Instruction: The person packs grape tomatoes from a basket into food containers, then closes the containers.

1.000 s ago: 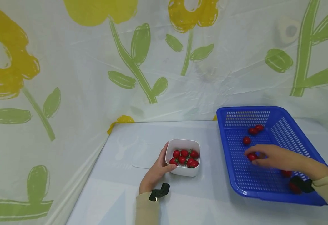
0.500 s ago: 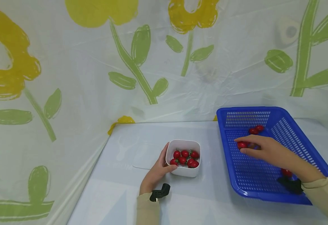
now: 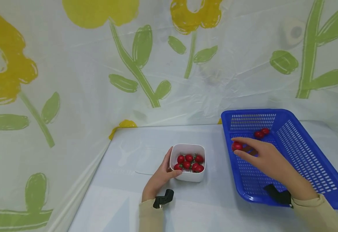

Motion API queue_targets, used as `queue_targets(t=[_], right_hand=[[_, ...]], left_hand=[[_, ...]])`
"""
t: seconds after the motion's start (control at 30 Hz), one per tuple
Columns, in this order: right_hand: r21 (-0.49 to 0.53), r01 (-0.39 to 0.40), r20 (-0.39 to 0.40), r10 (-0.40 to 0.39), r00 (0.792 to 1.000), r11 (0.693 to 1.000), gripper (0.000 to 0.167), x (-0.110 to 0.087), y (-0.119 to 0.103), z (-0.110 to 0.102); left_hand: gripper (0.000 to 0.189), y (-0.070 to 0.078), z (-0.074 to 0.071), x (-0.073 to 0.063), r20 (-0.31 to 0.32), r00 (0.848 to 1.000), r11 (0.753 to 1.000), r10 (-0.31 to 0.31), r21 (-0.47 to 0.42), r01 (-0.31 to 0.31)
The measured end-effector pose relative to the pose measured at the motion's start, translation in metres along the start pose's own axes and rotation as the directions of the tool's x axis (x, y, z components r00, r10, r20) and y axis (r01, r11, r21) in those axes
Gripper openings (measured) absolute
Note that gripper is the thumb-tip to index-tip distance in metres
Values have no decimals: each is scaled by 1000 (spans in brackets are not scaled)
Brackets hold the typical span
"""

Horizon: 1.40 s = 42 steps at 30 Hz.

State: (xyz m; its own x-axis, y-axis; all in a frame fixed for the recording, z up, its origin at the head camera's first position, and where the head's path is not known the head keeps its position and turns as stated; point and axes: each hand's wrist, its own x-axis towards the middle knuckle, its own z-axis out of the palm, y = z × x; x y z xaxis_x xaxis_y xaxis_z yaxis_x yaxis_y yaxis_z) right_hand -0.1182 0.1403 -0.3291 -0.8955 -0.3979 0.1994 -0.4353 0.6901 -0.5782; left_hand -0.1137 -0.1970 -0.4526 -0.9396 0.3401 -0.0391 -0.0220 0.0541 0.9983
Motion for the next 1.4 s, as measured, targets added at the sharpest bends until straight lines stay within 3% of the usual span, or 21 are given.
queue_targets(t=[0.13,0.23,0.57,0.93,1.07,1.27,1.4], right_hand=[[40,-14,-25,15,1000,999,38,-1,-9,8],[75,-15,-46,19,999,997,39,-1,-14,16],[214,38,-135,-9,991,976,38,10,-32,41],[317,-1,-181,61,982,948,44,10,-43,64],[359,1,-212,80,974,933,41,10,-47,72],[400,52,-251,55,966,915,40,14,-53,90],[395,43,-255,64,965,918,41,17,-56,99]], left_hand=[[84,13,3,-5,21,1000,1000,12,-8,-12],[84,14,3,-4,29,1000,1000,12,-1,-12],[82,-4,-7,4,4,1000,999,19,38,-19],[86,23,-3,-8,21,1000,999,-16,46,15],[83,15,-2,-6,29,1000,1000,-4,23,4],[81,-6,-3,0,-3,1000,998,-2,67,2],[81,-8,-5,1,-11,1000,997,-4,79,5]])
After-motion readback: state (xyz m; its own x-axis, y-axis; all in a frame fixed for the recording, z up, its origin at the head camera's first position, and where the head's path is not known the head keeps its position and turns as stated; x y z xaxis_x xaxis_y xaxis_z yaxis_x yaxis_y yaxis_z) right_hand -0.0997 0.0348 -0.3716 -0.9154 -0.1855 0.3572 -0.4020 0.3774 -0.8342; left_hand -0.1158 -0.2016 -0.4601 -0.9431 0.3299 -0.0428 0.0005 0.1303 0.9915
